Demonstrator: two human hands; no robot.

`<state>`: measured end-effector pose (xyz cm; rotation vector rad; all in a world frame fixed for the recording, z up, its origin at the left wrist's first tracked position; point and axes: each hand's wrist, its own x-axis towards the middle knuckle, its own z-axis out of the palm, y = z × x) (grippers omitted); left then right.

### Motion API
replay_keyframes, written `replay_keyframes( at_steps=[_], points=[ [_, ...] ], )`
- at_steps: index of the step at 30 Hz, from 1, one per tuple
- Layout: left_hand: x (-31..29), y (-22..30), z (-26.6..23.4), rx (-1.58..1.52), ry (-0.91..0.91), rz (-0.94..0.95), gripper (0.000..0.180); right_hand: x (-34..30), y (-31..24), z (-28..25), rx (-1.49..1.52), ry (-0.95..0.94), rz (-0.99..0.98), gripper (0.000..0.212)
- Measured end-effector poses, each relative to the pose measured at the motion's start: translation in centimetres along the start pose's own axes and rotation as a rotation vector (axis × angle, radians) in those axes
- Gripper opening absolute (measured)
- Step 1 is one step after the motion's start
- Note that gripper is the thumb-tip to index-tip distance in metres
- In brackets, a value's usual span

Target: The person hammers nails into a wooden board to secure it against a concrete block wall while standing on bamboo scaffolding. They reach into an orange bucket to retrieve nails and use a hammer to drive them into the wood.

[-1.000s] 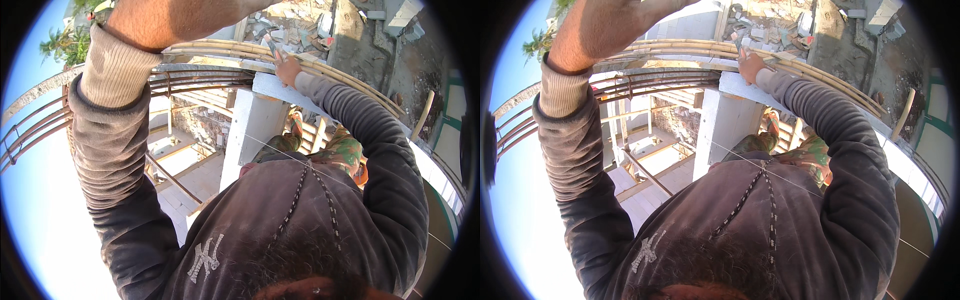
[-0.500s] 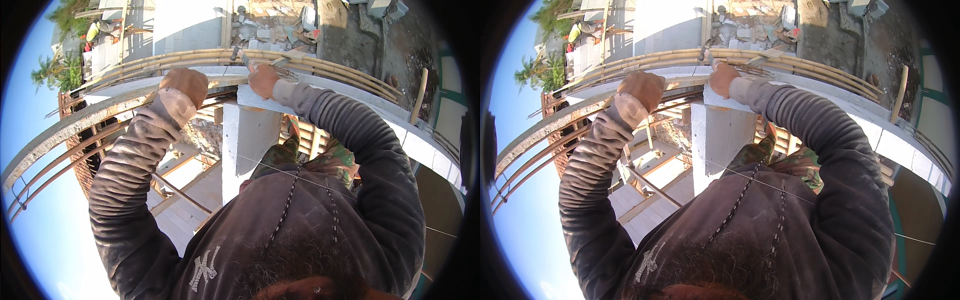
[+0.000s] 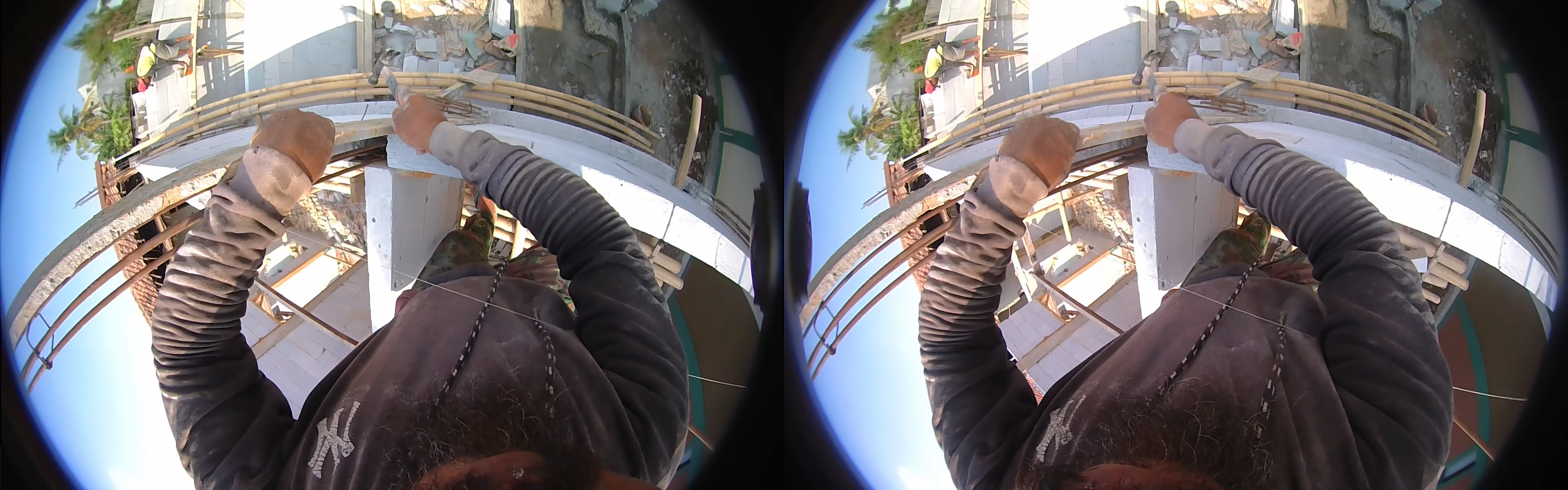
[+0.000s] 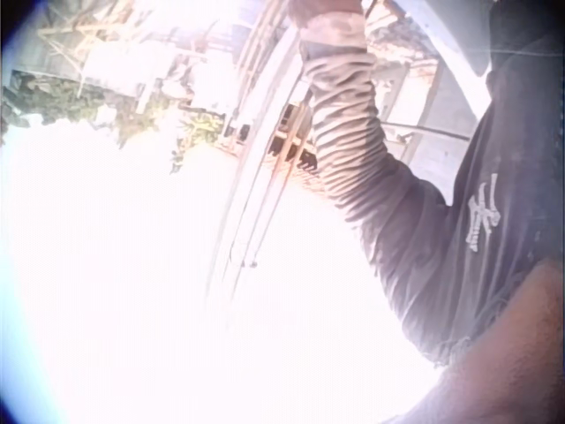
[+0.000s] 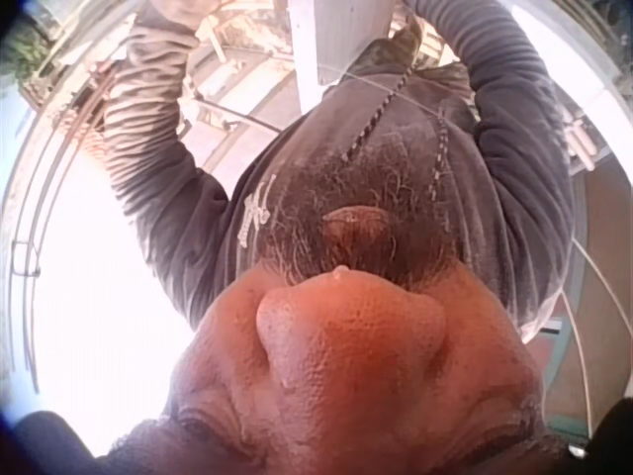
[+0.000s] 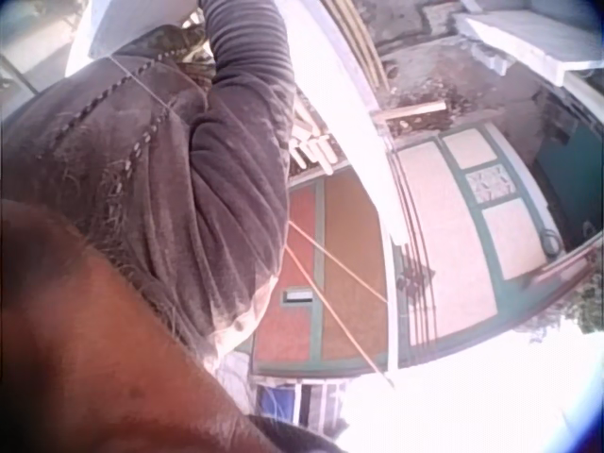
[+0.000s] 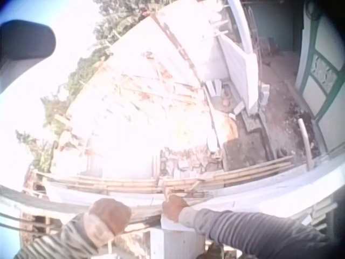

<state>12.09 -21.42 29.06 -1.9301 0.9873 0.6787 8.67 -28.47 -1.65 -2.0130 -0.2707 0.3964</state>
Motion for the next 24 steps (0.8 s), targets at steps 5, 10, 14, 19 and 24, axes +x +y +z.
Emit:
replay_keyframes(
  at_steps=[5, 10, 14, 19, 24],
  points=[
    [0.7, 0.0, 0.8, -0.011, 0.095, 0.038, 0.016, -3.3, -4.0, -5.6, 0.316, 0.002, 0.321, 0.031],
    [-0.6, -1.0, 2.8, -0.071, 0.012, -0.047, 0.015, -1.2, -2.5, -1.0, 0.297, 0.056, 0.203, 0.03],
    [1.4, -0.3, 1.3, -0.046, 0.083, 0.046, 0.014, -1.3, 0.3, -2.6, 0.414, 0.053, 0.293, 0.027],
    [0.6, 0.1, -0.1, 0.012, 0.126, 0.065, 0.014, -1.3, 0.1, -3.4, 0.299, 0.008, 0.294, 0.029],
    [1.2, -0.1, 1.0, -0.022, 0.178, 0.083, 0.015, -4.5, -3.2, -6.4, 0.623, 0.225, 0.44, 0.026]
  ],
)
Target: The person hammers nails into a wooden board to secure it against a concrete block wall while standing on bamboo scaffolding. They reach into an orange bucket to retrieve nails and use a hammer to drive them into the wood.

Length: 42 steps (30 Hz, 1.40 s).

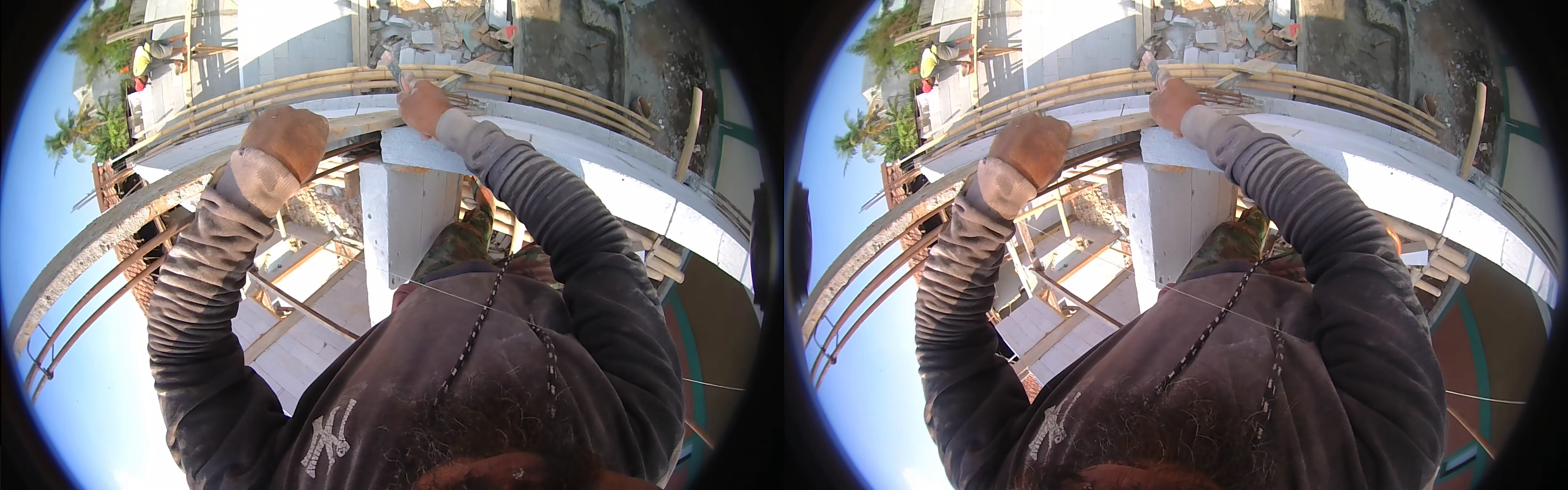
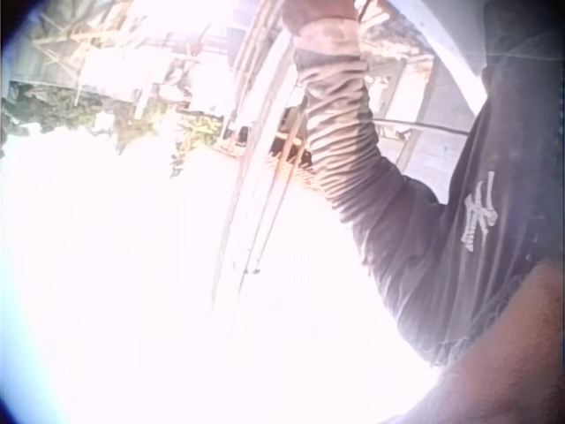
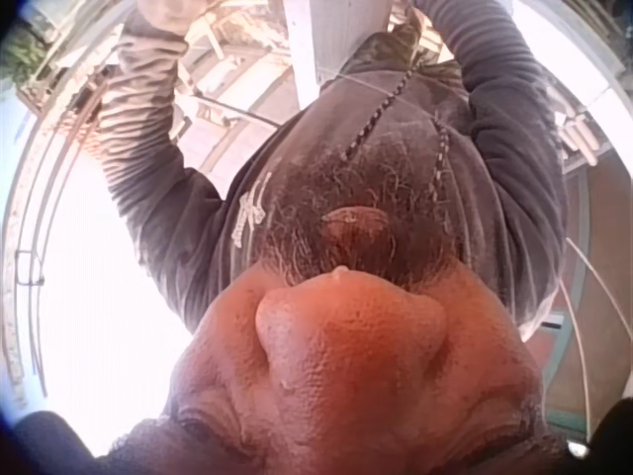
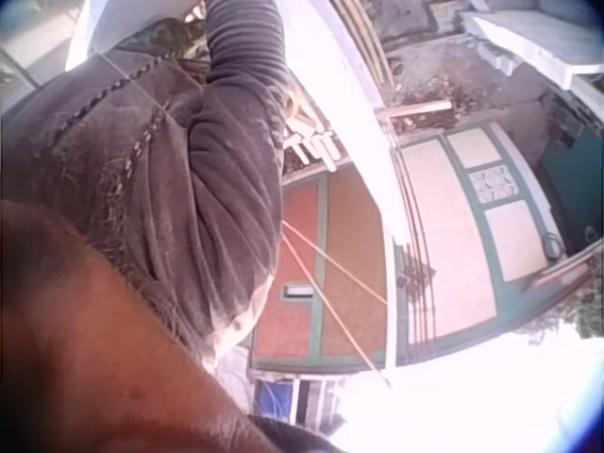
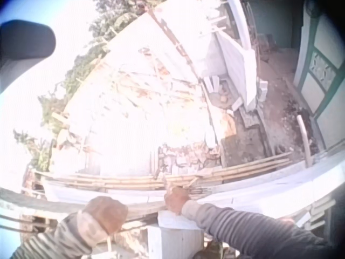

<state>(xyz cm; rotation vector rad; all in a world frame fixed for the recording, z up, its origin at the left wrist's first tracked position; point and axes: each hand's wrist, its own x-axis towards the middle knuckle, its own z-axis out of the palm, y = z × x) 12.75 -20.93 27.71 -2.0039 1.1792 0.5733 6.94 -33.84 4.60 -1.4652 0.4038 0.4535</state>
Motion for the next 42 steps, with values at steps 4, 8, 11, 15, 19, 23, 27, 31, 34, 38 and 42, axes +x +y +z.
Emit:
replay_keyframes(
  at_steps=[4, 8, 11, 15, 19, 23, 27, 31, 34, 38, 42],
  points=[
    [-1.2, 0.5, -0.7, 0.019, -0.027, -0.053, 0.016, 2.0, 1.5, 1.4, -0.108, -0.107, -0.077, 0.03],
    [1.2, 0.6, -1.0, 0.022, -0.074, -0.033, 0.016, 5.1, 4.7, 0.7, -0.359, -0.08, -0.27, 0.031],
    [1.1, 0.2, -0.2, 0.023, -0.02, -0.012, 0.016, 4.8, 3.7, 0.2, -0.447, -0.182, -0.261, 0.03],
    [-0.2, 0.5, -0.4, 0.007, -0.052, -0.059, 0.015, 0.6, -0.8, -0.1, -0.142, -0.047, -0.02, 0.031],
    [-0.4, 0.9, -1.6, 0.029, -0.02, -0.042, 0.013, 1.0, 0.3, 0.2, -0.37, -0.222, -0.045, 0.037],
    [-0.5, 0.6, -0.9, 0.035, -0.018, -0.022, 0.016, 0.7, 1.7, 0.3, -0.15, -0.092, -0.155, 0.043],
    [-0.4, 0.4, -0.6, 0.054, 0.053, 0.036, 0.015, 0.1, 0.0, 0.0, -0.075, -0.211, 0.049, 0.045],
    [-0.9, 0.2, 0.0, 0.026, 0.023, 0.012, 0.008, -1.1, -1.1, -0.3, 0.003, -0.062, -0.106, 0.04],
    [-1.1, 0.3, 0.1, 0.0, 0.01, -0.006, 0.007, -0.4, -1.4, -1.4, 0.009, -0.042, -0.028, 0.042],
    [-0.1, 0.8, -1.3, 0.023, -0.007, -0.015, 0.008, 4.4, 3.1, -0.2, -0.279, -0.294, -0.159, 0.039],
    [-1.2, 0.5, 0.0, 0.014, -0.022, -0.012, 0.008, -0.2, -1.7, -0.7, -0.14, -0.103, -0.07, 0.027]
  ],
)
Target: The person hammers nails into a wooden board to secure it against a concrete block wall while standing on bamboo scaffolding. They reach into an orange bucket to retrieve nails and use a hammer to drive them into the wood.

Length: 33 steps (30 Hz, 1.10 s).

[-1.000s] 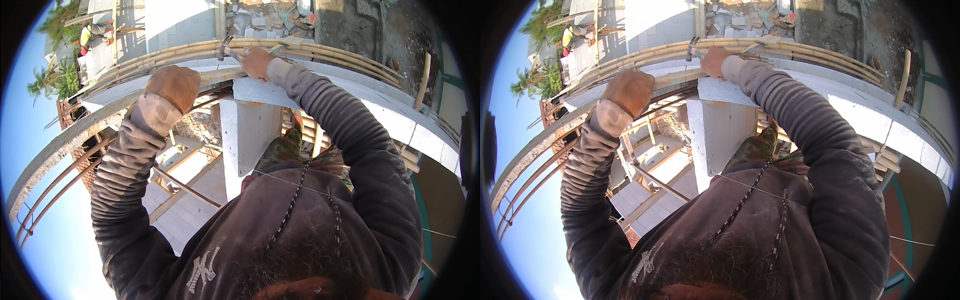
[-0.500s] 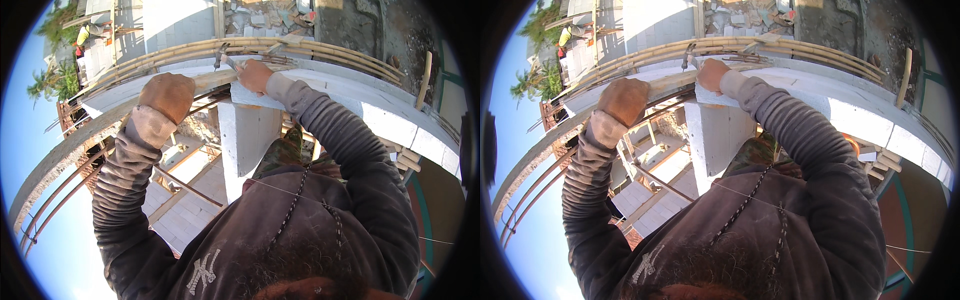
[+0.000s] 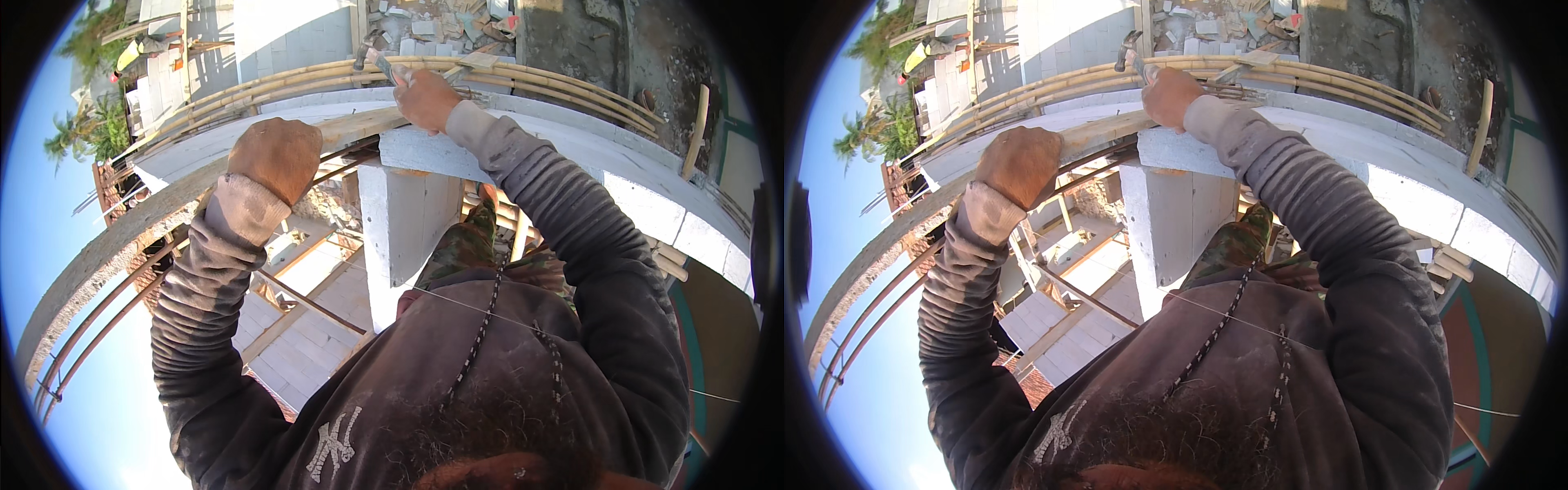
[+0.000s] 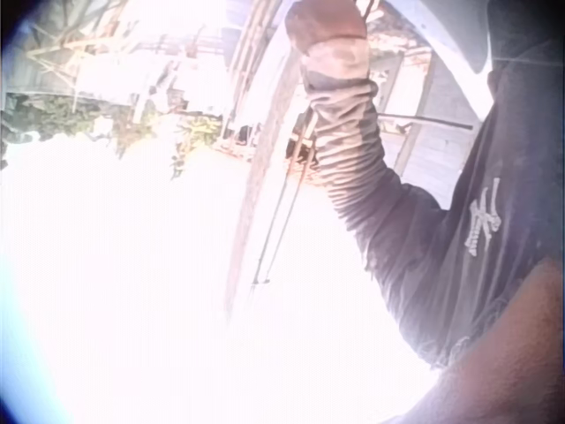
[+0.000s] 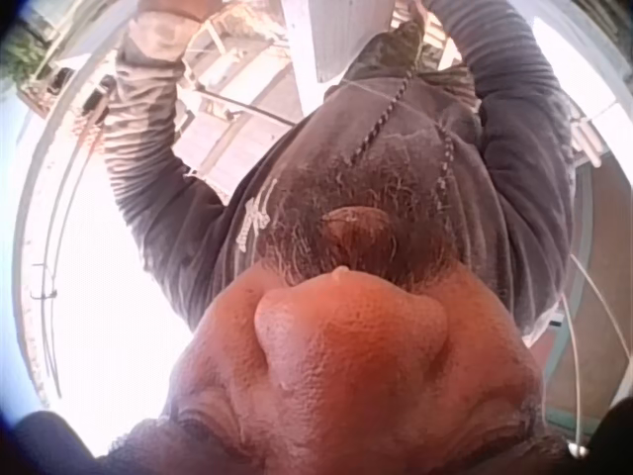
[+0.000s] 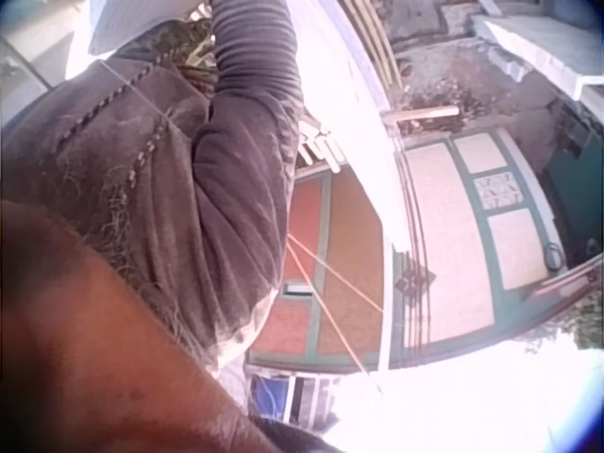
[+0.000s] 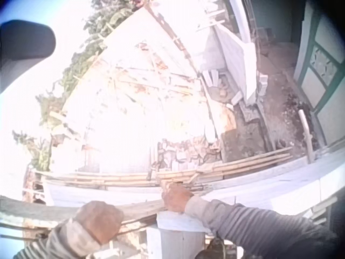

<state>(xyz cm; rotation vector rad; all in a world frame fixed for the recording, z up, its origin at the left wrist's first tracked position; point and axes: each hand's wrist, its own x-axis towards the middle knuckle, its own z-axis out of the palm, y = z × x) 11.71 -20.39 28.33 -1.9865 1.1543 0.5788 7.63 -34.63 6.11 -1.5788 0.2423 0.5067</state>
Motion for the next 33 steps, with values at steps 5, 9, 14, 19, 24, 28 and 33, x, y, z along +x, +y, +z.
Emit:
replay_keyframes(
  at_steps=[5, 9, 14, 19, 24, 28, 33],
  points=[
    [1.0, -0.1, -0.7, 0.011, 0.031, 0.03, 0.008, 3.7, 2.9, 0.8, -0.548, -0.203, -0.303, 0.03],
    [0.3, -0.2, 0.1, 0.0, 0.019, 0.012, 0.007, 1.0, 0.8, 0.2, -0.038, -0.045, -0.032, 0.041],
    [1.0, 0.2, -1.0, 0.032, 0.069, 0.032, 0.015, 4.3, 2.5, 0.8, -0.319, -0.204, -0.059, 0.043],
    [0.1, 0.0, 0.0, 0.017, 0.103, 0.028, 0.015, 3.2, 2.3, 1.2, -0.286, -0.153, -0.142, 0.041],
    [0.4, 0.2, -0.7, 0.041, 0.151, 0.049, 0.013, 4.1, 2.3, 0.0, -0.324, -0.173, -0.155, 0.044],
    [-0.1, 0.1, 0.1, 0.034, 0.14, 0.022, 0.013, 2.1, 0.9, 0.5, -0.057, -0.133, -0.015, 0.051],
    [0.4, 0.2, -0.4, 0.024, 0.148, 0.034, 0.012, 5.6, 4.6, 0.9, -0.169, -0.077, -0.111, 0.046]
  ],
)
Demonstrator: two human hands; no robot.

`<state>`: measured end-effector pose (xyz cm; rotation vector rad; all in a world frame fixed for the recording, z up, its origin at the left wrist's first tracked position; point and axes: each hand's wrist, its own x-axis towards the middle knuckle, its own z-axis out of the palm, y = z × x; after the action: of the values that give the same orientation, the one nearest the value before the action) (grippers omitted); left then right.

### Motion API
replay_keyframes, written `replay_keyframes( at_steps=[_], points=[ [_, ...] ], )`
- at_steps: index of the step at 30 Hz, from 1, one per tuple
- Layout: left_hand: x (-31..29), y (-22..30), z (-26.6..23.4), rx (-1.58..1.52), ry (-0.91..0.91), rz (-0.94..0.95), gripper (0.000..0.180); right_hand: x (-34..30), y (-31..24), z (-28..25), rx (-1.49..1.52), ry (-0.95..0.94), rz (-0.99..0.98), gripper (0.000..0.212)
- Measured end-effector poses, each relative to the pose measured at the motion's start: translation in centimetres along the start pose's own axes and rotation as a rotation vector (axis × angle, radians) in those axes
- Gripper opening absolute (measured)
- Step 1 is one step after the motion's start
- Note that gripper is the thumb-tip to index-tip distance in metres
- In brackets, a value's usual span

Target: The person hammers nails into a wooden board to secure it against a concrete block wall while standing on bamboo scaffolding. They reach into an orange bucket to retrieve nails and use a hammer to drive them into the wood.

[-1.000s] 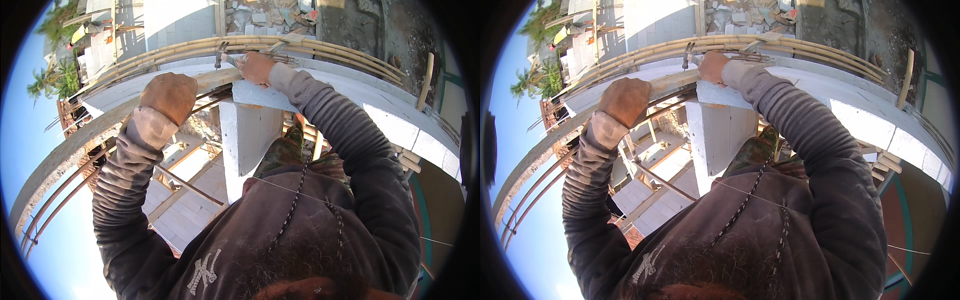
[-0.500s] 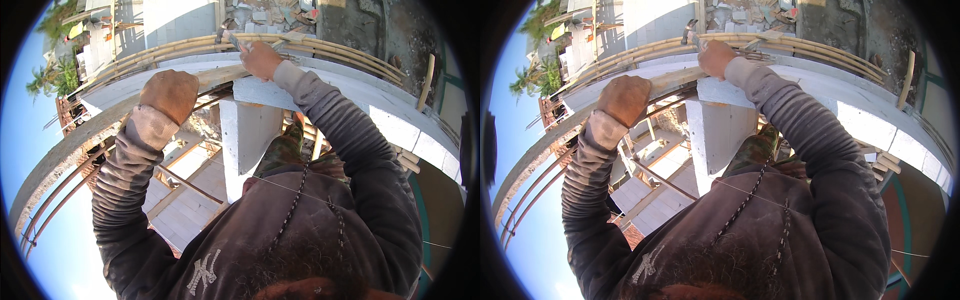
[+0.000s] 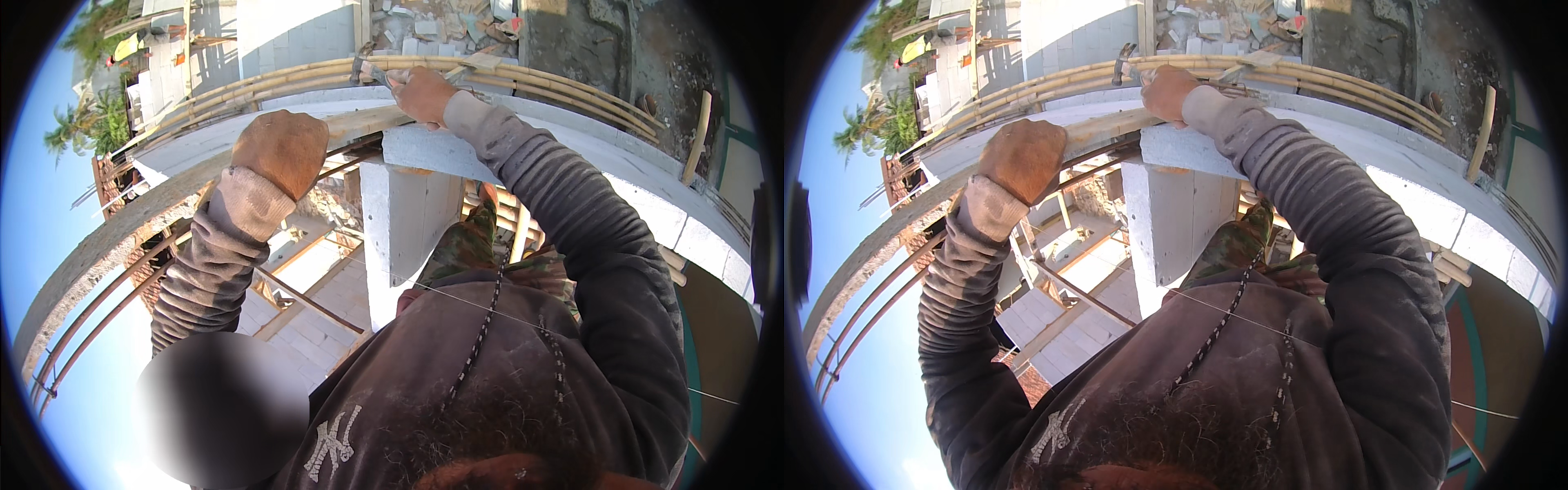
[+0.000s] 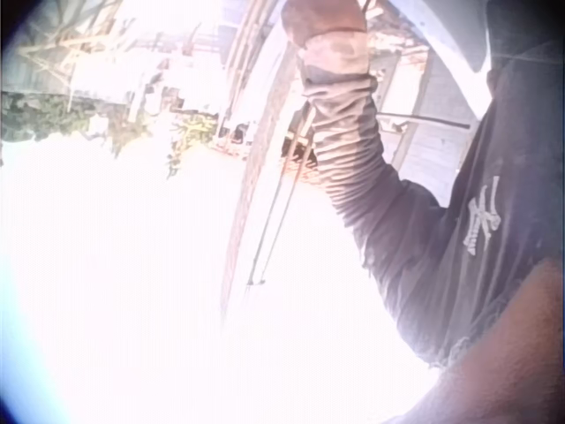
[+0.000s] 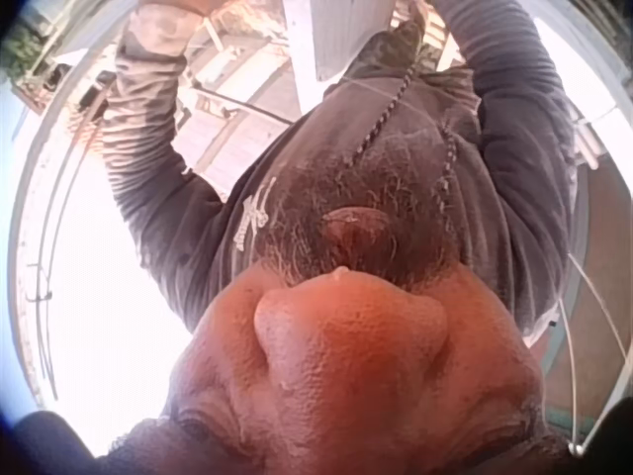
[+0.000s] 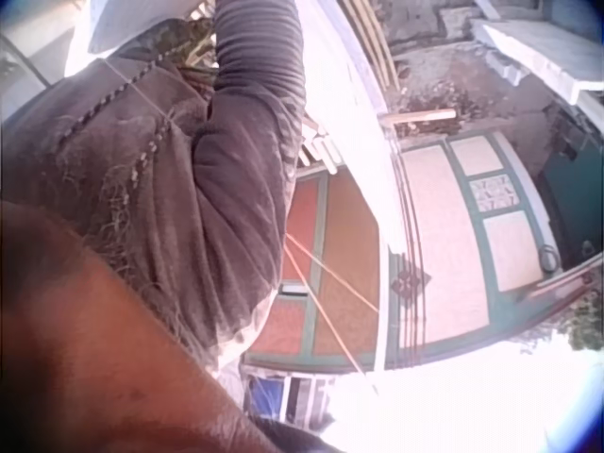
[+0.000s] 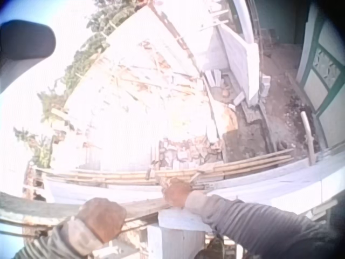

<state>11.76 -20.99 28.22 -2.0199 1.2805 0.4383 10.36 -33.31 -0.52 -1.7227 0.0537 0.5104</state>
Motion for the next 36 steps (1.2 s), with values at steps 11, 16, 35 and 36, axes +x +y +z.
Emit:
replay_keyframes(
  at_steps=[11, 16, 35, 36],
  points=[
    [0.1, 0.3, -0.5, 0.049, -0.015, 0.006, 0.012, -0.8, -2.6, -1.0, -0.074, -0.087, 0.024, 0.045],
    [0.7, 0.4, -0.9, 0.063, -0.034, -0.003, 0.011, 0.0, -2.6, -1.1, -0.535, -0.218, -0.151, 0.041],
    [0.8, 0.8, -1.1, 0.003, -0.169, -0.079, 0.014, -0.6, -0.8, -1.5, 0.307, -0.267, 0.117, 0.04],
    [1.4, 0.9, -1.3, -0.002, -0.195, -0.093, 0.014, -0.9, -1.4, -2.2, 0.244, -0.268, 0.113, 0.041]
  ],
)
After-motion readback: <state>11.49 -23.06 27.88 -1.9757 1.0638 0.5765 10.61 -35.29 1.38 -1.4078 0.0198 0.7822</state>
